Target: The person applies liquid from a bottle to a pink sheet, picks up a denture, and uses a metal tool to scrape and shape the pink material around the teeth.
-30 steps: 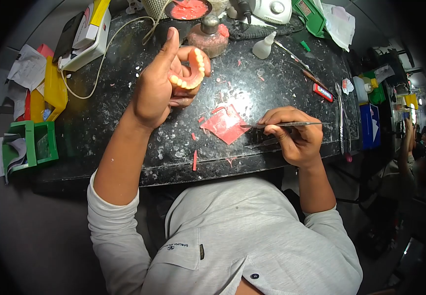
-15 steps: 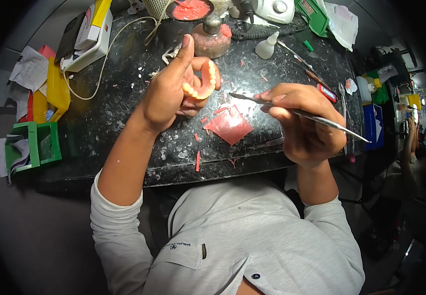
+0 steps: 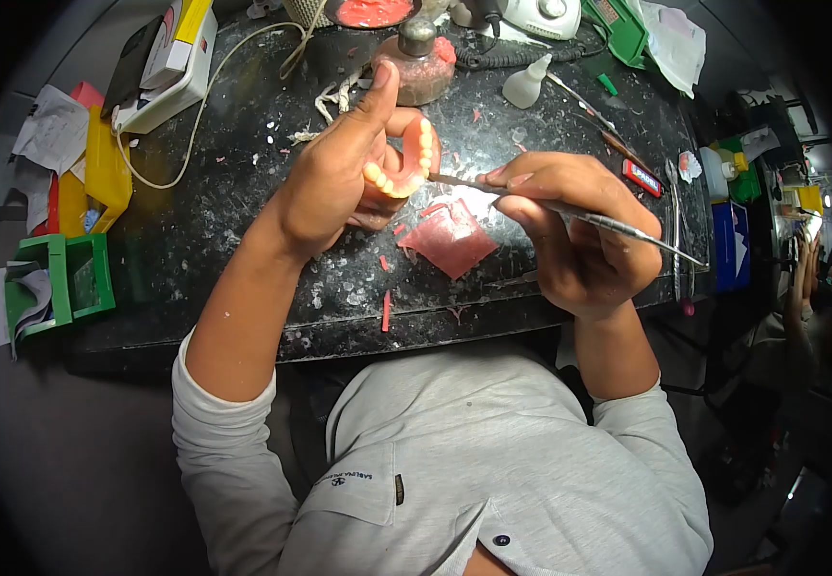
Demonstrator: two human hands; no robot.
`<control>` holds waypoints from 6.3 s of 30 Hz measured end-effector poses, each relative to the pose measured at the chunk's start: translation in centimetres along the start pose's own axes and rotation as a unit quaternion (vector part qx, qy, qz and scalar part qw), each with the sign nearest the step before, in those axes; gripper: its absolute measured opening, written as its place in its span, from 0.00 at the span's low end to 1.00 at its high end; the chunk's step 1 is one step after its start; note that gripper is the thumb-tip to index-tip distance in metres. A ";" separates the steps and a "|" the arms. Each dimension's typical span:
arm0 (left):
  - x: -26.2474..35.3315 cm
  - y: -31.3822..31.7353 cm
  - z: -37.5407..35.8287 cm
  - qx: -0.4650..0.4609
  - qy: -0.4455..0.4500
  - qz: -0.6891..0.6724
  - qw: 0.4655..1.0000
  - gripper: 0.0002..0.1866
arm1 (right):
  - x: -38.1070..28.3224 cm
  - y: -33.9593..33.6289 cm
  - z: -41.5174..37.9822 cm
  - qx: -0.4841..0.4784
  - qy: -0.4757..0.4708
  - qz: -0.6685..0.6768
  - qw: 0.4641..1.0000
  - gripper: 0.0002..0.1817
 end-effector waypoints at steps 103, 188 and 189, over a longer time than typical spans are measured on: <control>2.3 0.9 -0.9 -0.064 0.076 -0.117 0.988 0.35 | 4.0 -2.7 -4.8 0.054 0.245 0.137 0.958 0.05; 0.3 1.1 -0.1 0.006 0.044 -0.135 0.990 0.19 | 1.6 -2.3 -2.1 0.052 0.047 0.147 0.987 0.12; 0.3 1.1 -0.1 -0.005 0.047 -0.144 0.988 0.19 | 1.7 -2.4 -2.2 0.057 0.048 0.153 0.985 0.11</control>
Point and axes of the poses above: each hand's wrist, its own z-axis towards the middle knuckle, its own y-axis out of the palm, x = y × z, the point moved 7 cm from there along z, towards the middle knuckle, and after that the axes turned 6 degrees about -x, right-handed, at the moved point
